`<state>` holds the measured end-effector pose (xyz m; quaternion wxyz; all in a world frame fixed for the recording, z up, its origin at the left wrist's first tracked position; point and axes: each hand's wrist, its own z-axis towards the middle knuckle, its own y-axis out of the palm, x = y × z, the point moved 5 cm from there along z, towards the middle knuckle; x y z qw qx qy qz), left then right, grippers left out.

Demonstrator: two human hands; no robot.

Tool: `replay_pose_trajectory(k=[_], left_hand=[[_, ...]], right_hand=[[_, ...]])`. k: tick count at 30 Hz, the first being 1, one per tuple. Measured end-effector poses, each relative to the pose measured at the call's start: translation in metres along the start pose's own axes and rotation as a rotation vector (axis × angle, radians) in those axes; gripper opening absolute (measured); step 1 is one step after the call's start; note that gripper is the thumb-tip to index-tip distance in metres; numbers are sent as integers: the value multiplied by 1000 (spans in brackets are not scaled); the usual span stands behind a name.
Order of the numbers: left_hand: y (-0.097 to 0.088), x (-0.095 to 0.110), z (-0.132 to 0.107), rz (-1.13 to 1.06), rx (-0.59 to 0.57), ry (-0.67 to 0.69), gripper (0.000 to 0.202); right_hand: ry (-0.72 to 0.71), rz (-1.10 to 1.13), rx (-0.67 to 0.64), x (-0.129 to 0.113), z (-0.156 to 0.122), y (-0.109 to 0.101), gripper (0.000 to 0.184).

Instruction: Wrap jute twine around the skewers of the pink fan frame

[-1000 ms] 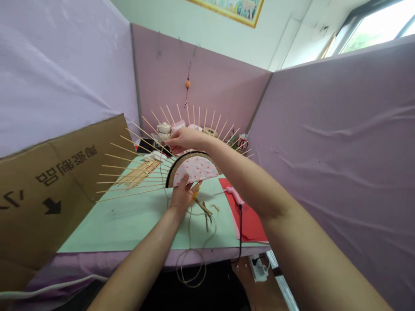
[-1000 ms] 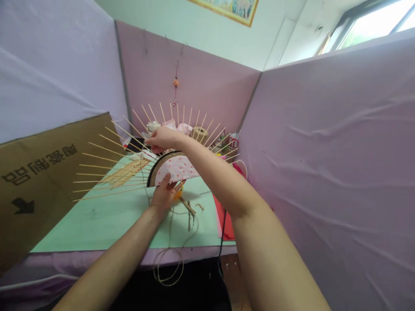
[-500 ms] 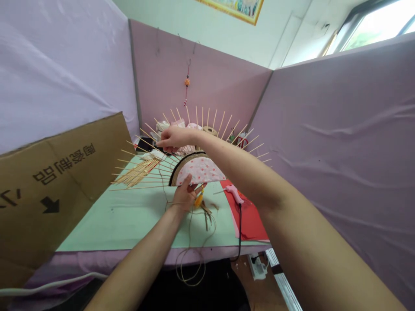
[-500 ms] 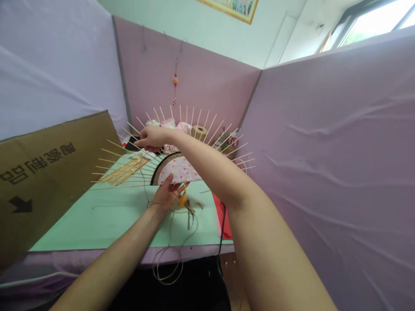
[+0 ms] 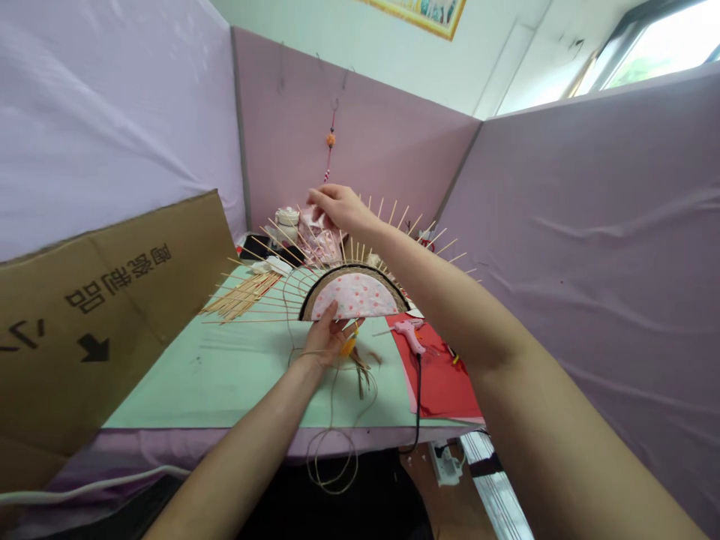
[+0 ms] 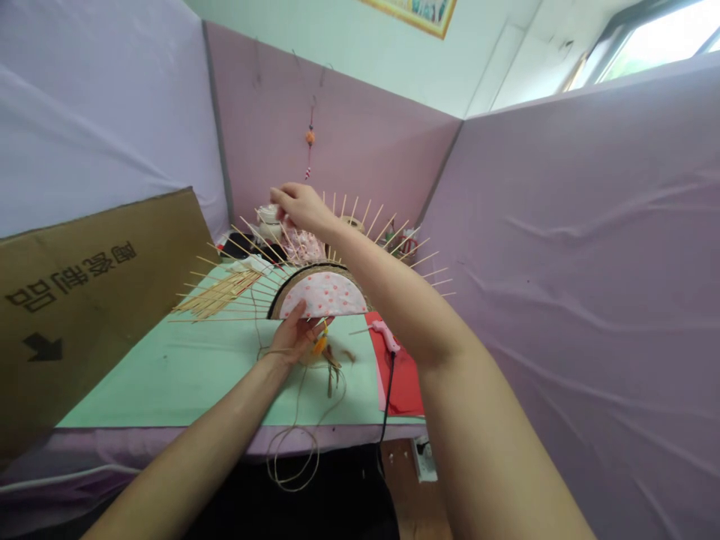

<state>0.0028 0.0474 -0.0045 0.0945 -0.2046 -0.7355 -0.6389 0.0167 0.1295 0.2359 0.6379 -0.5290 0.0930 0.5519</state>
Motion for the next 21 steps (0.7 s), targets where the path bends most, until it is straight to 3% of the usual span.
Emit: replay_pose_trajectory(k=[3,7,12,21], left_hand=[[1,3,0,-2,-9,37,19],[1,6,0,12,16,88,21],[1,7,0,48,18,139,29],[3,6,-2,93,-6,153,27]], right_hand=[[24,-292,-6,23,-26,-25,14],[51,-467,-67,56,-63,-42,34],[3,-466,-82,74,-86,-38,41],[-24,-495,-59,79,-89,-33,39]])
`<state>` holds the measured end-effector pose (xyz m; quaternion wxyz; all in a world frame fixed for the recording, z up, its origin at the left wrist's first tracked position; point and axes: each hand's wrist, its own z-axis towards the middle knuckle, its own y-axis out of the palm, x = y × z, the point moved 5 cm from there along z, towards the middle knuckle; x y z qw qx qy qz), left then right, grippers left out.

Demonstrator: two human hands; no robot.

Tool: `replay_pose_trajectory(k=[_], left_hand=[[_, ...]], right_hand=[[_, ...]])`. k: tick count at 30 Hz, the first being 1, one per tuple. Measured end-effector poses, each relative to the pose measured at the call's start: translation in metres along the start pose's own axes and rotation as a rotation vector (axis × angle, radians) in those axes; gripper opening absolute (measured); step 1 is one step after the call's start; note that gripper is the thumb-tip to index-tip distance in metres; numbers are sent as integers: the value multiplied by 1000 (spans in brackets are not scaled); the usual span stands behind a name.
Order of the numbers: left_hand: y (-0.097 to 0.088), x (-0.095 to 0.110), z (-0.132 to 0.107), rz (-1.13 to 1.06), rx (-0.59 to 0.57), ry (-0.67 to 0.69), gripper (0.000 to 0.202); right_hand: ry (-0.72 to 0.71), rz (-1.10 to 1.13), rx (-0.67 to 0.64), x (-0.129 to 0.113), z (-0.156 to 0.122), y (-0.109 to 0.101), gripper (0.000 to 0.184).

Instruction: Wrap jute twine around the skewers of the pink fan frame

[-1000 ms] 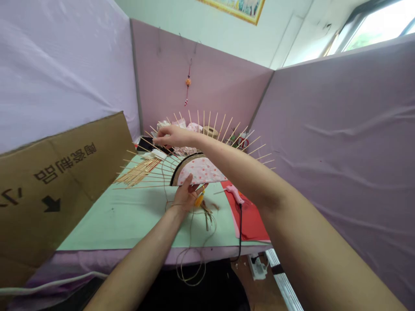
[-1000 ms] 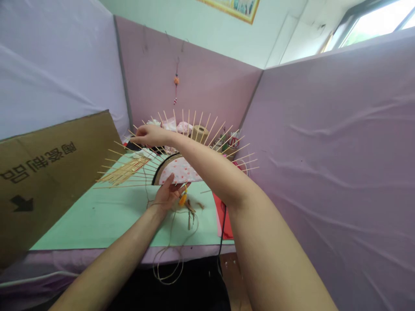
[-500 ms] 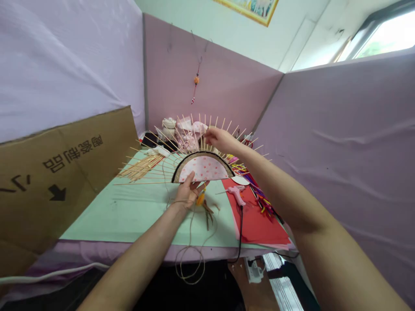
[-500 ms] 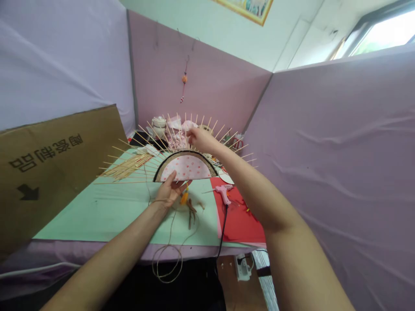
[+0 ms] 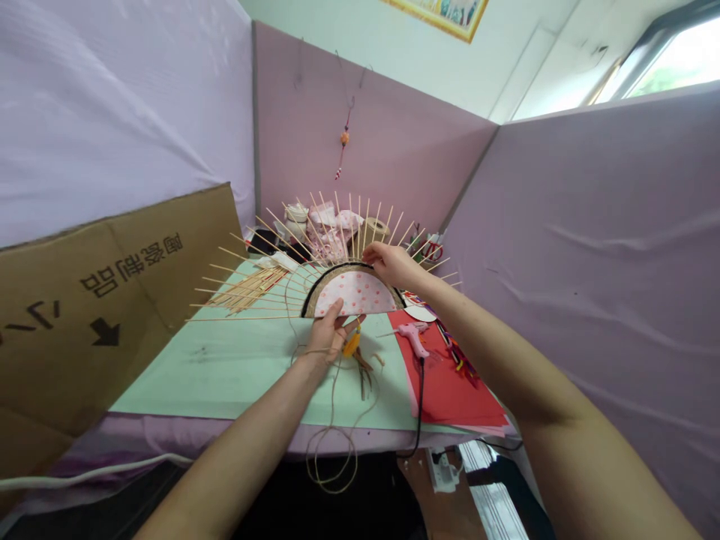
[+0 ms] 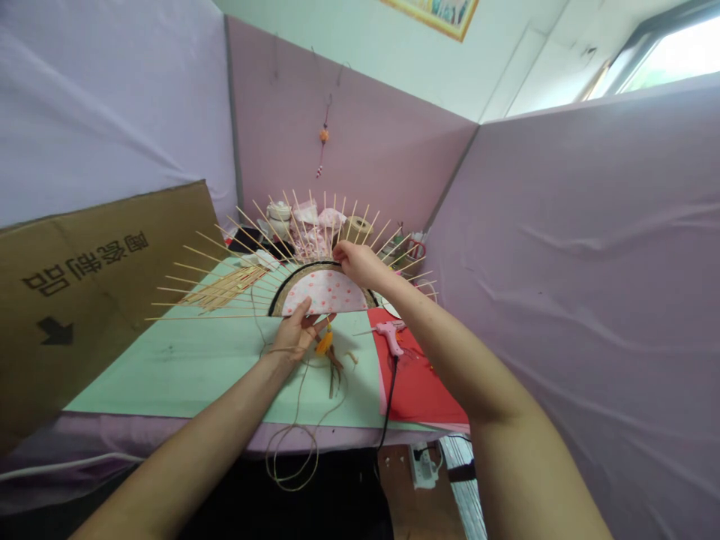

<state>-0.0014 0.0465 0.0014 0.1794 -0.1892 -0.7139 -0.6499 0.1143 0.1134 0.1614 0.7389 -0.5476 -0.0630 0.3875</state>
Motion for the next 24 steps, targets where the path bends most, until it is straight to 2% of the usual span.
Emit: replay_pose_trajectory(k=[8,15,24], left_hand=[[0,-2,-1,15,-20,-22,30],[-1,-3,0,8,-29,-35,25],[0,-2,-1,27,-14,-31,28]], right_hand=[[83,125,31,18,10,7,37],[8,144,140,17,11,-4,39],[57,26,56,9,0,-3,41]])
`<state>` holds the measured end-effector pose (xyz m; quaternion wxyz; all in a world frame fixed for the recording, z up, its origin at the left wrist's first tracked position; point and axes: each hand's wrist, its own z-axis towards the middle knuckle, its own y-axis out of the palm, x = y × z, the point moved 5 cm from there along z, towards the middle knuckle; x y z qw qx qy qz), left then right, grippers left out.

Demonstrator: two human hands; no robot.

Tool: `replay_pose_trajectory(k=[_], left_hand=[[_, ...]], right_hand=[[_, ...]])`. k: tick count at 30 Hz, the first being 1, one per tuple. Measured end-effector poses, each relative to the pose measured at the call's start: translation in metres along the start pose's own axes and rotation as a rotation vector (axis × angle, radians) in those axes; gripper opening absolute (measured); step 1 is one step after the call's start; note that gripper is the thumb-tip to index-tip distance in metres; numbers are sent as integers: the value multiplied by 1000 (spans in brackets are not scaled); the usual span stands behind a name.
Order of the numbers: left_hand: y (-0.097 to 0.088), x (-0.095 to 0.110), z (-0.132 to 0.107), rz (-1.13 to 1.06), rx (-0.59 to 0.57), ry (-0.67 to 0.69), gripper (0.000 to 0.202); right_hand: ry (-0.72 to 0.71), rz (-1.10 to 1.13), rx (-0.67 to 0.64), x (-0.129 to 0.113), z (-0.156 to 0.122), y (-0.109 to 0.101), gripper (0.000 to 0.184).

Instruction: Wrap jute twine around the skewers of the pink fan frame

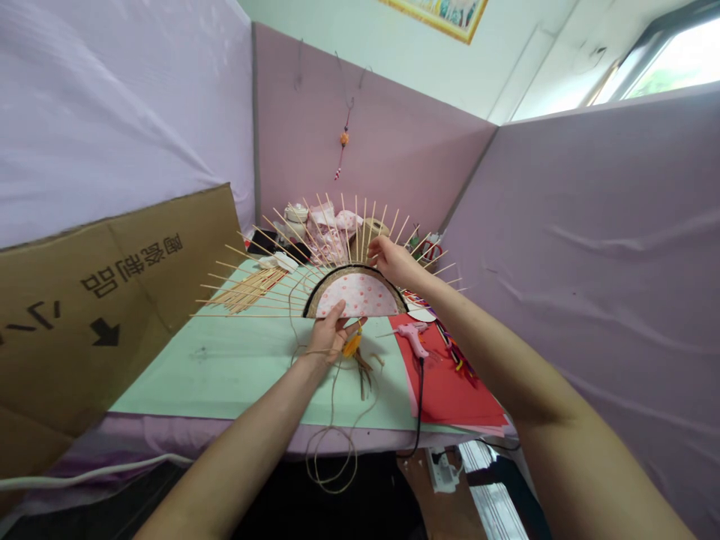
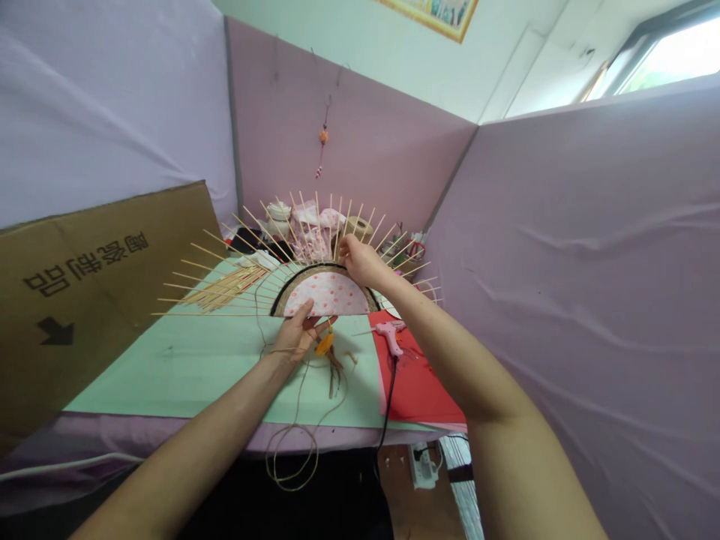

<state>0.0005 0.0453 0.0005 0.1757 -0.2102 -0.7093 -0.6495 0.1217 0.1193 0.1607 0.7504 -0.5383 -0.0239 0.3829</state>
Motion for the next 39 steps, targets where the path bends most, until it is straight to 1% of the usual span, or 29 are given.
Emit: replay_pose_trajectory(k=[3,8,12,16,22,28,35,39], left_hand=[[-1,0,0,-1,-3,3,27],[-2,-1,2,-14,5,-1,25],[-1,-1,1,-8,-1,-3,26],[1,0,-1,-2,-7,-5,25],[3,0,-3,13,-14,-21,24],[2,-2,-2,18,-30,-24,24],[1,-2,-1,29,-33,-25,25],[0,-3,-1,32,-37,-29,28]], right_hand=[[4,-23,5,-4,1,-3,39],[-10,26,76,-8,0,-12,41],[-5,-3,54,-4,-1,-6,39],[-38,-39,52,0,0,-1,36],[-118,21,78,-9,0,-4,35],[-106,3,53,-11,-1,4,32],[-145,45,82,-16,-3,-2,31],[-144,31,48,-20,-5,5,31]])
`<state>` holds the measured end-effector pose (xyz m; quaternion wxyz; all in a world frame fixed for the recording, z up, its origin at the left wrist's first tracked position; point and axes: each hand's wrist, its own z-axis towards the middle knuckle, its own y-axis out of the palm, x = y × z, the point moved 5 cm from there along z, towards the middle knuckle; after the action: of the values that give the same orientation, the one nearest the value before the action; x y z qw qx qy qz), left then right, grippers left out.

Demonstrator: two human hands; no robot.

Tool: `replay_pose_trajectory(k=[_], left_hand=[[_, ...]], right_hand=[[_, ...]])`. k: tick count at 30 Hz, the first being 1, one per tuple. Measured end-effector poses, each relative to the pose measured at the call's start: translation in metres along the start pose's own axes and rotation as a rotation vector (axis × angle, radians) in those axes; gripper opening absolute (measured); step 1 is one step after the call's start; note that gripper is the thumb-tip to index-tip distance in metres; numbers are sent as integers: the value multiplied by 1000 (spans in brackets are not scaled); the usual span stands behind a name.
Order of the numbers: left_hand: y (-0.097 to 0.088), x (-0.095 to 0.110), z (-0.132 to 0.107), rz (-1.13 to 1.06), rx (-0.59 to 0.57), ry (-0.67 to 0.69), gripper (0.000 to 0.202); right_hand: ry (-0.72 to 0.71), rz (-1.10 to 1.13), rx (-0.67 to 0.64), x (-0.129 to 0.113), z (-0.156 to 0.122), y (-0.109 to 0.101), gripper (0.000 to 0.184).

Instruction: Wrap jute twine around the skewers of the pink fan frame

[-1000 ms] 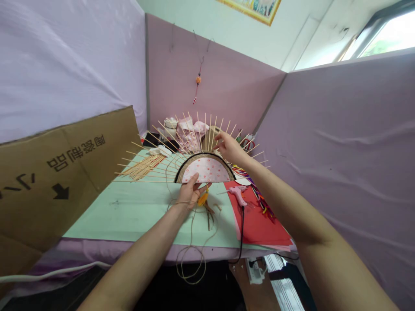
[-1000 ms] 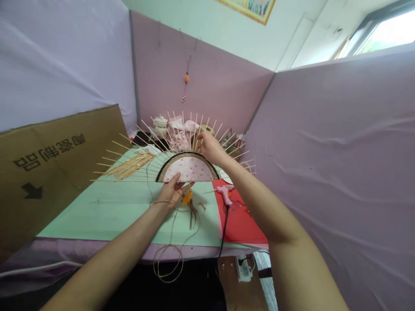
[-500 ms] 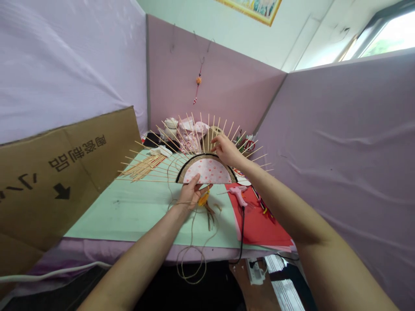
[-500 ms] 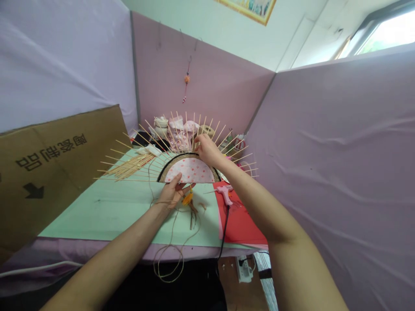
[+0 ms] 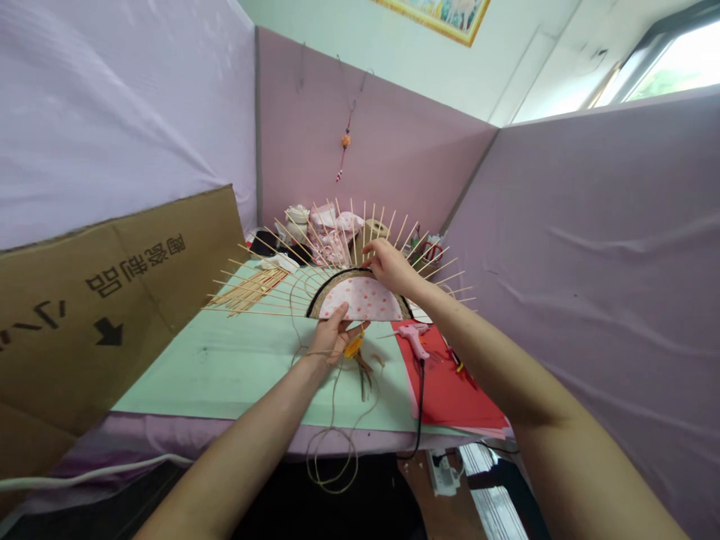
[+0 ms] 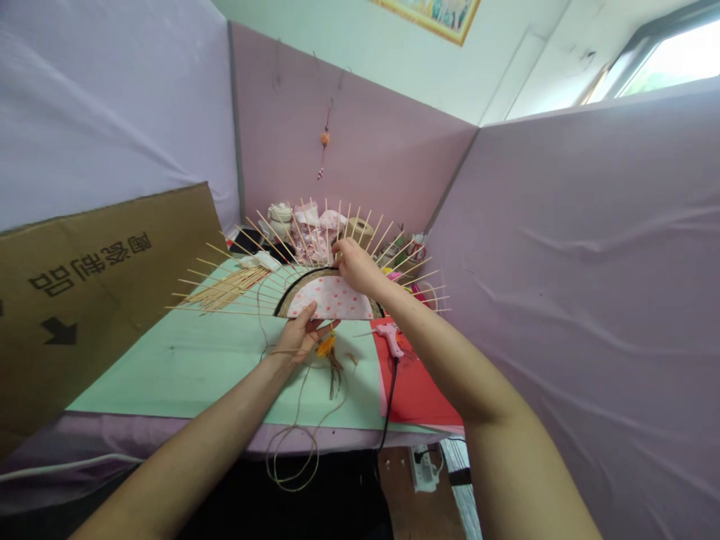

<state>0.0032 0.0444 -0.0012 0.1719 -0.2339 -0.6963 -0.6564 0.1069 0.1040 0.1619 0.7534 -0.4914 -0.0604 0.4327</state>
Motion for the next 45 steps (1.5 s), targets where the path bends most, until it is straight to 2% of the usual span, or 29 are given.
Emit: replay_pose_trajectory(k=[4,10,17,23,28,34,40,45], left_hand=[[1,0,0,27,-12,-1,28],[2,0,-1,23,-7,3,26],[2,-1,0,19,-21,-15,27],[3,-1,-2,51,-6,-18,31],[4,-2,-2,57,-38,-18,34],[3,-3,-1,57,-51,-14,27],[4,-3,-1,47,-48,-17,28],[4,-4,-1,46,-57,-15,29]], right_hand=[[-18,0,-30,-4,0,4,30],[-45,-14,56,-6,0,-5,26],[-51,-38,-38,-4,-1,5,27],[-101,-49,40,-9,-2,-2,26],[-105,-72,-29,-8,-5,7,28],[-146,-13,64,-8,-2,-1,29],[-110,-35,-13,-8,-3,4,26],[-141,4,52,-8,-3,3,25]])
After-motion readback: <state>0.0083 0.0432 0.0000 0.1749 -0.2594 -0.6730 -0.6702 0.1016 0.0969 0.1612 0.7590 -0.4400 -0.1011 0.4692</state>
